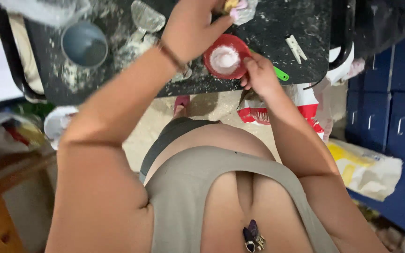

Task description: The person pours a white powder from a bag into a red bowl, adds water from a purple bowl, and mixes the contents with a green spoon. The person then handles a pink cloth and a green object, applying the mixture to them.

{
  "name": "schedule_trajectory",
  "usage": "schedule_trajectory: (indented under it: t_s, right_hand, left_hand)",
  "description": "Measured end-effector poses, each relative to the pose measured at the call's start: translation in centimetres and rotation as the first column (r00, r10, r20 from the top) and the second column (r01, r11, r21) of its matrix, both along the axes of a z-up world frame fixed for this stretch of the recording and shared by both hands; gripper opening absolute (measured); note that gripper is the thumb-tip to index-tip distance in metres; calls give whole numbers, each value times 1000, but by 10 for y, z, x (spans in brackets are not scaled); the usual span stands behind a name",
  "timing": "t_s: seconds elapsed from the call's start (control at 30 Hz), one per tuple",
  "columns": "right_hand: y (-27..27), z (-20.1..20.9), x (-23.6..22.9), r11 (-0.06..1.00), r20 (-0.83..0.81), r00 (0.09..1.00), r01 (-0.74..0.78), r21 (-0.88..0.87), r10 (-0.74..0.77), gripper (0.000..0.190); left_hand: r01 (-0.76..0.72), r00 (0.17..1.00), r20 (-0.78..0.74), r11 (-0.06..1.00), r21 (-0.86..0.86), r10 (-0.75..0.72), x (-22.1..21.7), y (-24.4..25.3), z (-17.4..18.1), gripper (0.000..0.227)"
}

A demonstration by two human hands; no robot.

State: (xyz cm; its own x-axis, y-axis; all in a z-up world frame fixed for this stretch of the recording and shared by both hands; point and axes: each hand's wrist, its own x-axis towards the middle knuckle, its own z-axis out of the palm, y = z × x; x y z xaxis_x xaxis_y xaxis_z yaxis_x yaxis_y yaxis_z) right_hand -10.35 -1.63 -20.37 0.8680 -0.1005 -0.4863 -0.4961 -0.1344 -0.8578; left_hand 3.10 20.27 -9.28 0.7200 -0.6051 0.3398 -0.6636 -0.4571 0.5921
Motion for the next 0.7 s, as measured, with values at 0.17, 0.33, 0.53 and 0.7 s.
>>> schedule_trajectory:
  t_s: [0.17,0.33,0.53,0.7]
  right_hand:
    - [18,68,-18,986,47,986,-163,18,162,24]
    - [68,113,-24,950,75,950,-307,64,302,28]
    - [142,89,56,973,155,974,-186,136,164,84]
    - [177,-15,185,981,525,850,-133,143,39,59]
  left_hand:
    - [-305,813,-565,928,-213,138,-110,60,-23,62]
    - [-610,159,-945,725,-321,-285,-149,90,-12,88]
    - [-757,292,-858,446,-477,-422,-144,161,-13,86]
    - [-693,436,-779,384,-610,-450,-130,220,6,78]
